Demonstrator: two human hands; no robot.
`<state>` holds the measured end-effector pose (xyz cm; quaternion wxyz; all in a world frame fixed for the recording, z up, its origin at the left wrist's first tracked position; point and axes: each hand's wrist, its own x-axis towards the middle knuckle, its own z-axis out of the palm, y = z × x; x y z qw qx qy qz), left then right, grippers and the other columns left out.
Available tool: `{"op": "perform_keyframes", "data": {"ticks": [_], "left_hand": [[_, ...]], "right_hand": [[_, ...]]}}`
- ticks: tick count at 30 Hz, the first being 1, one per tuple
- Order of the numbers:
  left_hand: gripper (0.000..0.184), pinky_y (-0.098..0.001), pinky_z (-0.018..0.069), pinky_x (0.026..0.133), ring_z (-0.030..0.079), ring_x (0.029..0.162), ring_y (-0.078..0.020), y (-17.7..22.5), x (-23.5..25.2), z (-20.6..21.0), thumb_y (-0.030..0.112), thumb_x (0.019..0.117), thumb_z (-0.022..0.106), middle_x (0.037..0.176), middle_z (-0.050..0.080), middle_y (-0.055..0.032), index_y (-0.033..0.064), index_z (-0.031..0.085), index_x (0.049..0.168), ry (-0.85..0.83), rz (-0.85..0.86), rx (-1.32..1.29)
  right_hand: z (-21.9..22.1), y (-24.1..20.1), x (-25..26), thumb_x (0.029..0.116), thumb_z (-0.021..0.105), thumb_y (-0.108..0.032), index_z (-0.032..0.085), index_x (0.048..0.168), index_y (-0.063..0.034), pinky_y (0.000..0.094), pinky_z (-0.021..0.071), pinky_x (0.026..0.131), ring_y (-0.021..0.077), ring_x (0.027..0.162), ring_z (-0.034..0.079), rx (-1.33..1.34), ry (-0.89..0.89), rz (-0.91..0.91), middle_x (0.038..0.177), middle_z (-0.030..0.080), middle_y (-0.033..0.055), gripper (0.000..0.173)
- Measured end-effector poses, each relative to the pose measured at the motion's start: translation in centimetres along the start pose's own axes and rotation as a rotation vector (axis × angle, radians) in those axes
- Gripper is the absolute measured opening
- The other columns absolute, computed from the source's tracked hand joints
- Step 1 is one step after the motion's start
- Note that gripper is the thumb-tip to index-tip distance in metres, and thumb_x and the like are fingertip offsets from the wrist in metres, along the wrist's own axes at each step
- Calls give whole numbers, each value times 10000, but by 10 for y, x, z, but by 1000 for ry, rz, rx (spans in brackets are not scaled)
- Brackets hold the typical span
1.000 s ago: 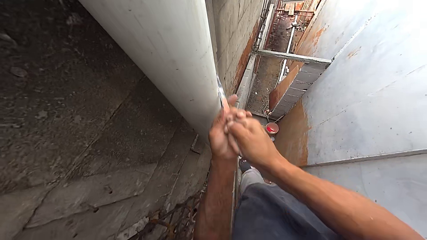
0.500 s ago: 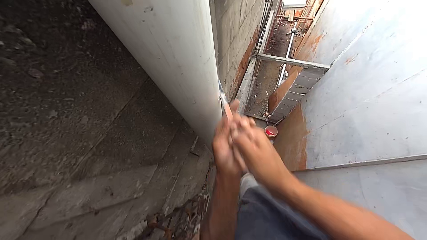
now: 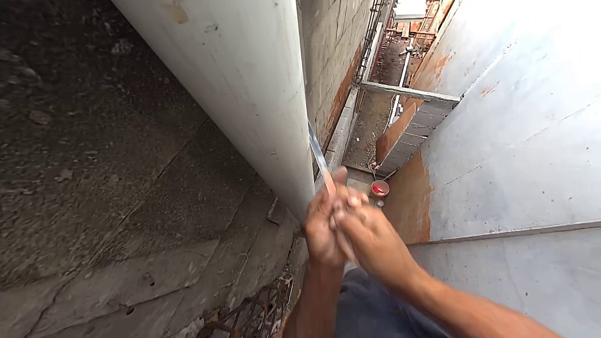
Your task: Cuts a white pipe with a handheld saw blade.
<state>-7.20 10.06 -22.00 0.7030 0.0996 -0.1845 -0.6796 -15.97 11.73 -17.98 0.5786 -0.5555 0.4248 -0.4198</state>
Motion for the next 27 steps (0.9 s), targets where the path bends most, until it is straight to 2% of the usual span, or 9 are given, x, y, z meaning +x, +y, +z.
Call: {"op": "perform_keyframes", "data": {"ticks": [4,7,9,11,15,18,21,25,27], "left_hand": [[403,-296,587,815,680,792,-94,11,50,-6,294,1106,337,852,659,14,103,582,1364,-69,48,69],[343,-304,575,835,680,786,-107,-2,8,2,251,1032,515,805,672,11,87,624,1313,-20,34,-12],[283,-332,558,858,676,782,-133,-8,-9,6,200,1017,570,768,653,-2,40,642,1239,-29,25,-100],[286,-308,581,817,686,758,-102,-3,6,1,241,1016,542,769,681,18,91,685,1213,19,19,11],[410,-288,578,795,662,763,-91,10,50,-6,282,1102,322,831,636,18,110,579,1372,-64,54,70],[332,-284,567,807,668,778,-88,-4,2,3,234,1037,489,809,672,22,94,637,1299,-13,36,23],[271,-309,562,847,679,782,-104,-8,-10,1,213,1016,552,777,673,18,73,680,1210,-3,15,-36],[386,-314,579,796,656,738,-102,11,43,-8,268,1091,340,780,624,19,103,608,1314,-68,32,76],[383,-300,573,791,653,747,-95,5,28,-5,260,1081,364,796,630,21,109,611,1332,-32,34,79]], "right_hand": [[2,-9,57,1037,418,-163,522,615,-91,248,321,401,81,394,383,8,-10,22,474,430,-3,441],[-6,-3,8,1041,406,-197,593,758,-112,229,403,432,40,449,450,-18,-41,2,546,473,-64,350],[-7,2,-12,1025,406,-163,584,762,-137,183,380,400,-6,423,432,44,-36,-21,525,470,-101,318],[-6,2,7,1036,407,-173,581,747,-130,196,388,420,2,435,438,43,-36,-7,525,469,-96,341],[1,-8,58,1039,410,-141,532,621,-86,225,318,390,66,382,378,69,-17,18,466,435,-7,439],[-7,2,1,1050,404,-206,584,748,-118,227,407,430,29,449,452,-30,-43,-17,546,476,-70,363],[-7,8,-11,1028,408,-168,585,758,-140,189,386,412,-8,433,436,9,-31,-19,530,468,-107,324],[3,-3,48,1028,414,-145,555,632,-97,225,337,407,60,400,401,47,3,-16,479,456,-22,423],[-1,0,31,1038,412,-164,570,681,-93,224,352,410,56,412,413,30,-10,-4,500,460,-31,396]]}}
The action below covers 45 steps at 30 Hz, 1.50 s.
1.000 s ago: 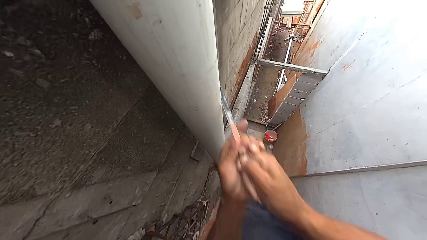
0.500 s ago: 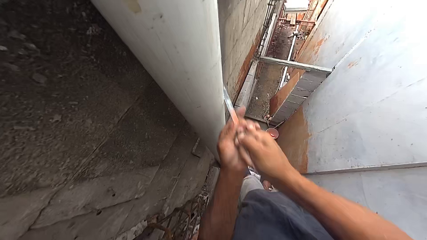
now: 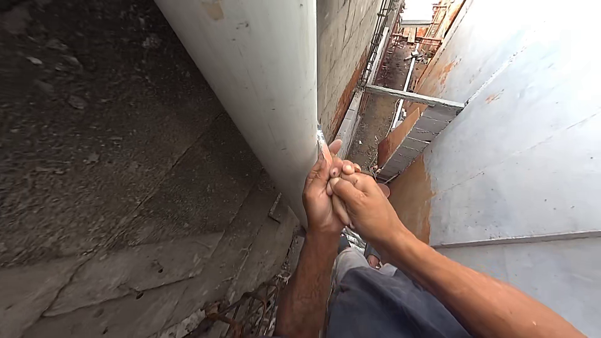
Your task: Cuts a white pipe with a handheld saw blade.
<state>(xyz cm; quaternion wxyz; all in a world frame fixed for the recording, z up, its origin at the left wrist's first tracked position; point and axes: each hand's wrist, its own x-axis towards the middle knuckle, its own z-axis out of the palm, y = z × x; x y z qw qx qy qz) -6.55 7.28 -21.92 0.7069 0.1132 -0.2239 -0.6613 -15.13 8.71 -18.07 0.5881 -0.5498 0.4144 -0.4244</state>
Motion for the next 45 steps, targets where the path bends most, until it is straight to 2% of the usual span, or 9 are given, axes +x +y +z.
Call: {"op": "perform_keyframes", "data": {"ticks": [5,10,14,20,25,31,35,41,45], "left_hand": [[273,-312,563,851,679,781,-105,-9,-40,12,233,1018,564,774,673,16,69,680,1203,12,0,-78],[411,-292,573,790,657,763,-89,4,12,1,254,1096,304,815,629,19,98,589,1347,-3,30,58],[276,-324,567,834,680,774,-134,-7,-37,14,190,1035,525,774,664,-12,33,650,1224,47,17,-70],[408,-290,592,762,674,747,-102,10,18,1,247,1103,310,818,648,0,81,593,1346,18,23,76],[291,-326,565,840,678,774,-132,-5,-37,18,184,1033,516,766,657,-9,19,643,1236,41,13,-60],[408,-290,585,774,666,761,-98,7,16,4,241,1095,297,821,632,7,93,586,1342,29,33,98],[280,-318,567,832,678,775,-126,-5,-35,20,185,1041,494,779,664,-9,35,644,1223,64,24,-18],[423,-278,579,748,654,728,-90,9,20,4,242,1104,290,801,629,10,78,596,1346,41,45,150],[304,-311,573,821,671,772,-113,-3,-27,20,184,1041,441,788,656,6,64,634,1244,86,22,40]], "right_hand": [[-5,7,-46,1040,404,-165,585,770,-135,179,382,412,-13,438,435,3,-22,-58,537,471,-104,326],[-1,-4,15,1030,422,-143,560,656,-85,229,346,415,63,406,405,18,-18,10,487,452,-19,402],[-7,4,-43,1024,402,-163,582,756,-136,189,378,406,-2,431,432,9,-38,-5,534,464,-99,325],[2,-7,22,1032,421,-131,553,643,-89,223,342,415,60,404,403,68,-15,23,479,454,-19,413],[-5,3,-44,1026,403,-153,573,759,-135,183,379,407,-7,429,426,71,-32,-29,530,459,-102,316],[-1,-10,19,1037,418,-135,558,655,-85,222,350,414,58,409,411,51,-34,39,487,458,-18,411],[-8,-1,-41,1028,406,-165,580,757,-134,189,387,411,0,434,438,29,-44,-14,536,470,-96,323],[0,-10,25,1037,414,-137,533,624,-88,230,328,410,71,402,392,48,-32,48,479,442,-7,433],[-8,-5,-32,1025,413,-159,595,763,-123,190,394,423,-2,442,441,27,-36,-9,542,472,-94,321]]}}
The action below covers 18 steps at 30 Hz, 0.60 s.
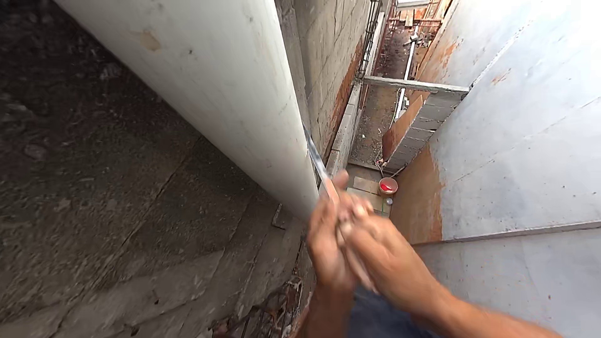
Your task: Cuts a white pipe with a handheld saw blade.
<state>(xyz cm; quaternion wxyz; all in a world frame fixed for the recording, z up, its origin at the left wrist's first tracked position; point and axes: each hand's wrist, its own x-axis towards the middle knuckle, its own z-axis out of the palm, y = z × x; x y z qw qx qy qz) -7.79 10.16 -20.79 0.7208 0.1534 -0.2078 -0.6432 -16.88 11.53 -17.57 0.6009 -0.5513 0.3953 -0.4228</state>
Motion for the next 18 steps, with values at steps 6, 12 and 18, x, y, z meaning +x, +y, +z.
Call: {"op": "perform_keyframes", "data": {"ticks": [6,12,18], "left_hand": [[407,-264,573,739,645,719,-72,13,46,-12,243,1099,306,799,627,24,92,610,1322,-56,0,100],[274,-315,560,801,655,736,-117,-1,-9,0,159,1044,444,736,631,2,37,647,1183,5,-8,-56],[408,-272,569,760,646,736,-81,11,48,-11,250,1098,297,797,611,22,93,590,1334,-82,13,35]], "right_hand": [[9,-3,55,1038,414,-138,518,605,-92,223,323,399,65,391,387,47,26,58,472,446,-7,448],[2,6,-9,1015,413,-156,579,751,-143,182,376,402,-11,428,431,-6,17,-3,532,467,-107,311],[7,-3,55,1033,418,-144,551,648,-88,221,345,399,68,395,408,9,16,5,477,446,-3,412]]}}
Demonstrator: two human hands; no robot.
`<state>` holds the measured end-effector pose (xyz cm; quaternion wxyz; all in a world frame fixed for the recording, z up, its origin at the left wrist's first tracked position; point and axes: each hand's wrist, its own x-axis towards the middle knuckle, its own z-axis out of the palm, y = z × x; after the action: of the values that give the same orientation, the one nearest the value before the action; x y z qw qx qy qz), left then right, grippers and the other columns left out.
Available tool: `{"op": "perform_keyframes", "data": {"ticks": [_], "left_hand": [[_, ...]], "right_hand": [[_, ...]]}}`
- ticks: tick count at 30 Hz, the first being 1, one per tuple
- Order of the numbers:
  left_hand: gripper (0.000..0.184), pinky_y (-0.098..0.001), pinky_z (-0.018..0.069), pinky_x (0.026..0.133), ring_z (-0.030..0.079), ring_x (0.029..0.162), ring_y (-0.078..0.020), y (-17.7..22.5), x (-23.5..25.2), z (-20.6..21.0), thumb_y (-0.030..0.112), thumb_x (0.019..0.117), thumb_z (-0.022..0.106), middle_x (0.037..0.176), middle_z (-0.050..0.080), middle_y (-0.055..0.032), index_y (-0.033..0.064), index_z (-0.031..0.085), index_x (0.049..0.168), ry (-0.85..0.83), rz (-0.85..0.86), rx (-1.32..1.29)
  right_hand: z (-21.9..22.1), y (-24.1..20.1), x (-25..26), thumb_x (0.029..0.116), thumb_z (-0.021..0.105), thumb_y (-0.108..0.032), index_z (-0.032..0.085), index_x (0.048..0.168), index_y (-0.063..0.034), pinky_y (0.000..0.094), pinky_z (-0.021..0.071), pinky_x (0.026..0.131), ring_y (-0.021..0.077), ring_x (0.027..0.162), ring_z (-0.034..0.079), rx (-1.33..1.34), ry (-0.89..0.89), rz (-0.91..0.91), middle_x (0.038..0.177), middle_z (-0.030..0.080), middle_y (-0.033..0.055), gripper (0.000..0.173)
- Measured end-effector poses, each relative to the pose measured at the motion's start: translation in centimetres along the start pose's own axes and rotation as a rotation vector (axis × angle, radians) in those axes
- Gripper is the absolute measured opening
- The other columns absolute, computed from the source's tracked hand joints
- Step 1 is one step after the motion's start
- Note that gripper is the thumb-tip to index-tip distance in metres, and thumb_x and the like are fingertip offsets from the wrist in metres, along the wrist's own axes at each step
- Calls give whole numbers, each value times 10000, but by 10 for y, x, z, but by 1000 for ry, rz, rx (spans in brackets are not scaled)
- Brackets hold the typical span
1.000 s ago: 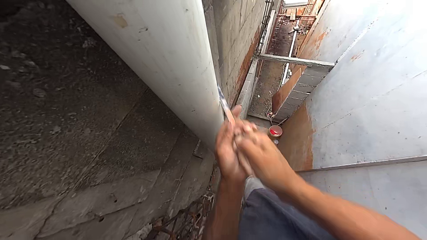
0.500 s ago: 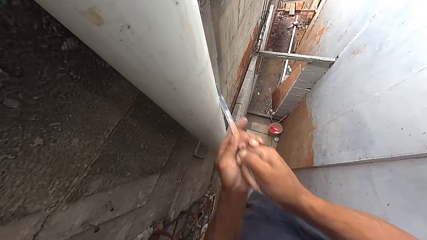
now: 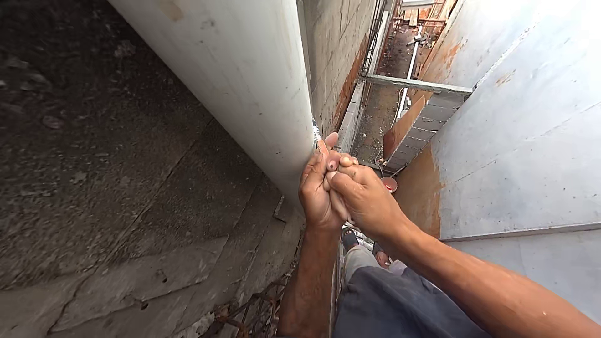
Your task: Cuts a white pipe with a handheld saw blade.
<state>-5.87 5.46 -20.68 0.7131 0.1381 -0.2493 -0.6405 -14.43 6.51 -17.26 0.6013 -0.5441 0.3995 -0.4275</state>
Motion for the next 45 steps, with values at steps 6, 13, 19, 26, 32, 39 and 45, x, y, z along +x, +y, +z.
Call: {"op": "perform_keyframes", "data": {"ticks": [6,13,19,26,32,39,45], "left_hand": [[291,-314,560,823,657,738,-110,-13,-58,15,166,1041,453,735,634,11,37,648,1214,75,-5,-55],[392,-264,561,732,626,717,-74,-2,-22,7,221,1081,329,800,611,22,94,608,1325,78,-14,84],[387,-263,574,712,647,682,-79,-4,-28,8,186,1067,322,739,634,19,62,638,1252,122,-34,65],[335,-297,555,794,639,729,-94,-7,-55,19,154,1044,393,750,627,13,46,633,1251,89,-12,21],[408,-257,567,691,626,672,-67,3,-8,4,232,1092,296,752,600,34,88,621,1293,50,-3,126],[351,-293,574,770,655,706,-95,-5,-62,20,137,1042,365,730,638,5,17,641,1223,133,-37,46],[404,-254,560,695,618,690,-72,0,-14,10,218,1093,306,785,598,21,87,609,1325,100,2,141]], "right_hand": [[-8,12,-65,1027,404,-159,585,762,-140,178,382,405,-17,436,439,-28,-23,-29,538,475,-107,322],[-5,4,-23,1035,407,-174,554,689,-104,231,357,415,59,418,412,28,-28,43,505,453,-32,383],[-5,7,-29,1025,416,-164,570,672,-132,203,346,411,16,415,408,53,-4,76,496,453,-73,387],[-7,8,-64,1024,401,-150,566,740,-147,177,376,405,-14,430,430,23,-21,-33,528,464,-103,329],[-1,1,-8,1028,400,-133,533,623,-98,213,334,403,52,396,399,41,-19,16,474,450,-20,428],[-5,10,-67,1032,394,-157,558,725,-151,179,369,391,-10,415,423,47,-29,-2,512,456,-100,348],[-5,0,-14,1033,408,-155,532,649,-95,223,330,405,60,407,394,46,-30,29,490,441,-15,408]]}}
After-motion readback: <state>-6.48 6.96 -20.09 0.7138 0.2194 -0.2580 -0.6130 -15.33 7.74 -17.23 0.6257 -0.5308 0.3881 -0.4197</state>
